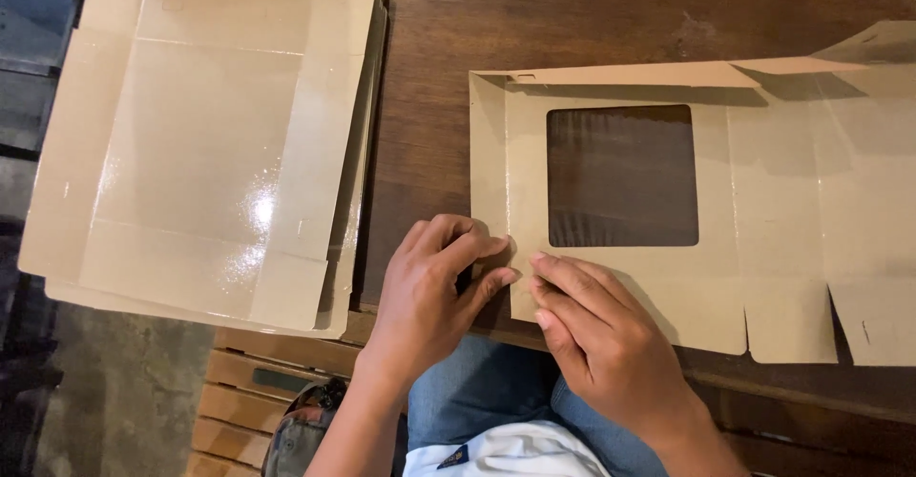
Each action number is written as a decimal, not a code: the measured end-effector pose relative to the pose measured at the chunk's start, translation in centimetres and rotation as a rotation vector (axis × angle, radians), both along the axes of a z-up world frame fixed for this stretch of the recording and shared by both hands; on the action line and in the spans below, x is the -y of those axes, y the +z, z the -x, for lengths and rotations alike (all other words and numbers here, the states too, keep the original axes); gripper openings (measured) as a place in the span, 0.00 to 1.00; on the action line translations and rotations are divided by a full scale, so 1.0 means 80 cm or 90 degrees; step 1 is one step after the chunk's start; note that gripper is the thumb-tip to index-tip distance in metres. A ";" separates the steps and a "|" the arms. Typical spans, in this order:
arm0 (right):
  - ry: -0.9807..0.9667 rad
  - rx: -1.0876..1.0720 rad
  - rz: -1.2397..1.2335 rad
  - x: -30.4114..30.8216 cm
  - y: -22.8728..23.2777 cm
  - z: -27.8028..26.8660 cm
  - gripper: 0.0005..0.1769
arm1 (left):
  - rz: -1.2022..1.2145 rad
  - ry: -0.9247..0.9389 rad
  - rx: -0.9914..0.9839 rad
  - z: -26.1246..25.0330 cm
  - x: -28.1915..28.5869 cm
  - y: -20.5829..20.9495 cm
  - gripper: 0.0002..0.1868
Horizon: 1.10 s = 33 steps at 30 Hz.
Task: The person folds and presses the flaps of a flat cardboard box to form its three-dimensional shape. They align and secure the side and bottom flaps by hand, creating a partially assembled box with a clear window on one side.
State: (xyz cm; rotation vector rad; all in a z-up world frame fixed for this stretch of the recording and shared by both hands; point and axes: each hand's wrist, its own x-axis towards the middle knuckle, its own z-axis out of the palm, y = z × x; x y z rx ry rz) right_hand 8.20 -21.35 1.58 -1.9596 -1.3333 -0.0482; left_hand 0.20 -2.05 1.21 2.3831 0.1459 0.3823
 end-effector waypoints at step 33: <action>-0.001 -0.029 0.006 0.003 0.000 -0.004 0.13 | -0.066 -0.009 -0.087 0.010 -0.014 0.012 0.15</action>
